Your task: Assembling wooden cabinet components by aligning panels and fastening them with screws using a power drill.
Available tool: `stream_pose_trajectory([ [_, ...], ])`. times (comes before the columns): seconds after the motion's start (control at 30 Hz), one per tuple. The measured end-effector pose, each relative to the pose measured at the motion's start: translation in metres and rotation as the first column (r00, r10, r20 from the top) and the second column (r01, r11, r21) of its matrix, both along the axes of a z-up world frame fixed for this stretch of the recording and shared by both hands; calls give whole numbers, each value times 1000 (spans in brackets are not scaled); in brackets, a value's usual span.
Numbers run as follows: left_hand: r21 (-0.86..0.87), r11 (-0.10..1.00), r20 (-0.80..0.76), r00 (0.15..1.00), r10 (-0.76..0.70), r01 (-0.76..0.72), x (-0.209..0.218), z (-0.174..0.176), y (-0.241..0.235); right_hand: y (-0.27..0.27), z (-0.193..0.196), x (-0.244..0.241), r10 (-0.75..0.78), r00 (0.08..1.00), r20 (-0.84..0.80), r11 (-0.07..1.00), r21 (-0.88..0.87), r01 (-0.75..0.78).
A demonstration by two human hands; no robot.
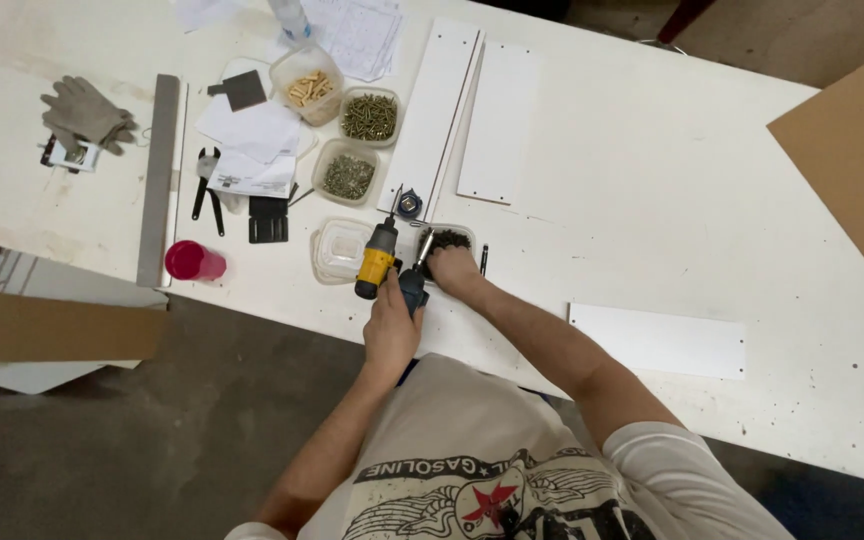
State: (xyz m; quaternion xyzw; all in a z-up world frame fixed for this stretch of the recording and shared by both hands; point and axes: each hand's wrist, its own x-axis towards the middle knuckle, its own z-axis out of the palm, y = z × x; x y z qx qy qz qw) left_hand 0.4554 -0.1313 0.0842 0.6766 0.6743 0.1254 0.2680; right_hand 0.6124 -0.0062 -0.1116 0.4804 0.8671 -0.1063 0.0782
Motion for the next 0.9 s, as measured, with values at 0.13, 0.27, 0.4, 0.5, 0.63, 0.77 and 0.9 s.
stream_pose_trajectory([
  [0.13,4,999,32,999,-32,32,-5,-4,0,-2,17,6,44,999,-26,999,-10,-44],
  [0.27,-39,998,58,997,-55,57,-7,-5,3,5,15,14,145,987,-74,987,-61,-149],
  [0.4,-102,993,72,996,-57,64,-10,-9,2,10,-15,12,100,992,-78,992,-71,-105],
  [0.5,-127,988,49,996,-81,87,-12,3,2,19,-31,14,105,986,-132,990,-81,-116],
  [0.63,-69,988,-9,990,-137,137,-17,11,-1,9,12,22,59,978,-199,991,-105,-81],
  [0.77,280,945,116,971,-208,169,-10,10,-3,0,40,43,-246,884,-397,939,-325,115],
  [0.9,381,912,389,869,-305,149,9,11,1,-15,51,72,-637,467,-613,763,-585,274],
])
